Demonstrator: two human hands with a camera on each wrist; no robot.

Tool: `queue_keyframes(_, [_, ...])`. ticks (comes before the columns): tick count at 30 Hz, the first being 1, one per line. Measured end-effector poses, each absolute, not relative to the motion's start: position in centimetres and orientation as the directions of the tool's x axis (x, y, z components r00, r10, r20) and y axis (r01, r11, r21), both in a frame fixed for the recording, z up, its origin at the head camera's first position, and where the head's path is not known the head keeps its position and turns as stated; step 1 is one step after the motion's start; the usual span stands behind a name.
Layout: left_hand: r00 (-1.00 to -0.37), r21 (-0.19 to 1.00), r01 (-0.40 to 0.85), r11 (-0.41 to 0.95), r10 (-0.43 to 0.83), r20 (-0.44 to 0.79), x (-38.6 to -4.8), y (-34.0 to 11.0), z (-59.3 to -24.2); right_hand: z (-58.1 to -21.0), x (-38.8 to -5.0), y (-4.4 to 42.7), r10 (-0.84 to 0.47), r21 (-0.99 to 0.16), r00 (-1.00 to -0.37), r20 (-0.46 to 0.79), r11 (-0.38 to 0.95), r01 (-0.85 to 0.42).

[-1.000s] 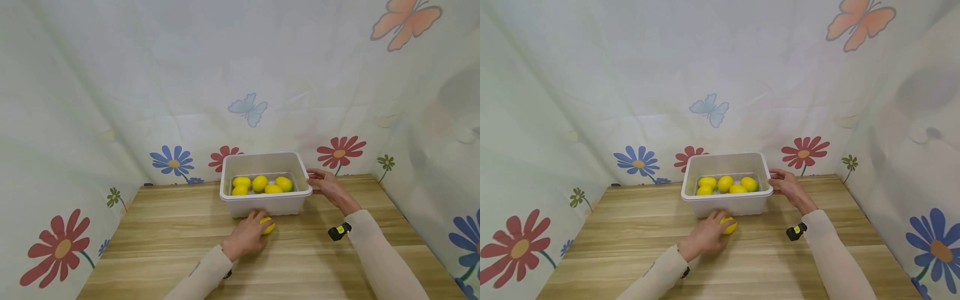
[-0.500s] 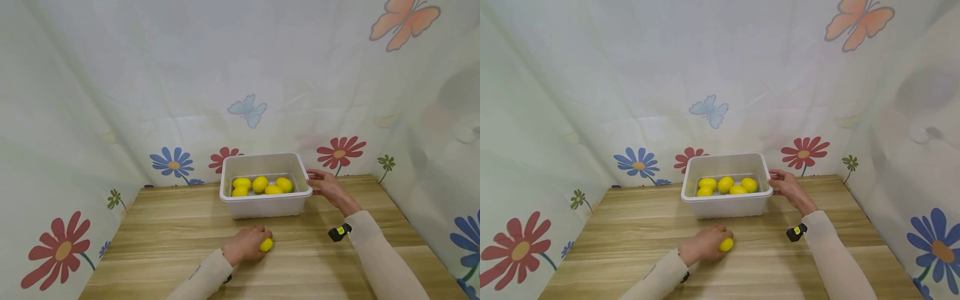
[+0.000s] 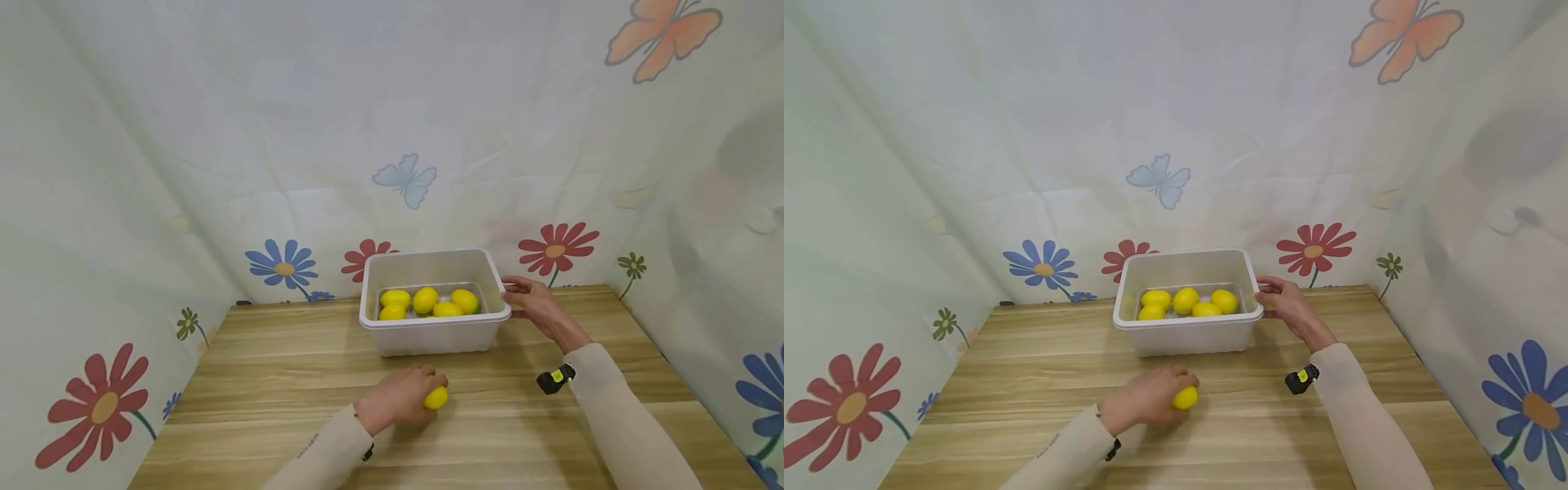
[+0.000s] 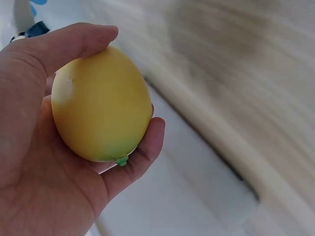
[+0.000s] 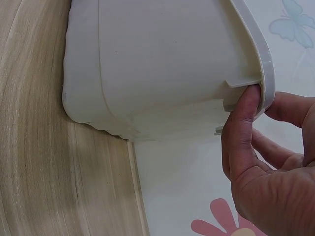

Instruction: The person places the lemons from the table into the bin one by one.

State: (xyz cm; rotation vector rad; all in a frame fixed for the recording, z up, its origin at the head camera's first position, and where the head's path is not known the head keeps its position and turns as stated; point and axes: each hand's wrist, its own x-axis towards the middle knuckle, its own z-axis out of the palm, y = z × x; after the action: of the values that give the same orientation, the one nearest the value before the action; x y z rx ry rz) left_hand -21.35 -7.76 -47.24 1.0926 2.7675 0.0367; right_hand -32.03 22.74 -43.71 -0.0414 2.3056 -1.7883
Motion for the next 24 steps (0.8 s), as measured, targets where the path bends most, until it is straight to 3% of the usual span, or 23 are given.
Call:
queue_keyframes(14, [-0.693, 0.014, 0.721, 0.693, 0.721, -0.024, -20.9, -8.0, -43.7, -43.6, -32.0, 22.7, -0.158, -0.962, -0.974, -0.164, 0.244, 0.122])
queue_keyframes(24, [-0.693, 0.045, 0.72, 0.692, 0.72, 0.033, -21.6, -8.7, -41.1, -43.5, -31.9, 22.7, -0.155, -0.961, -0.974, -0.165, 0.247, 0.123])
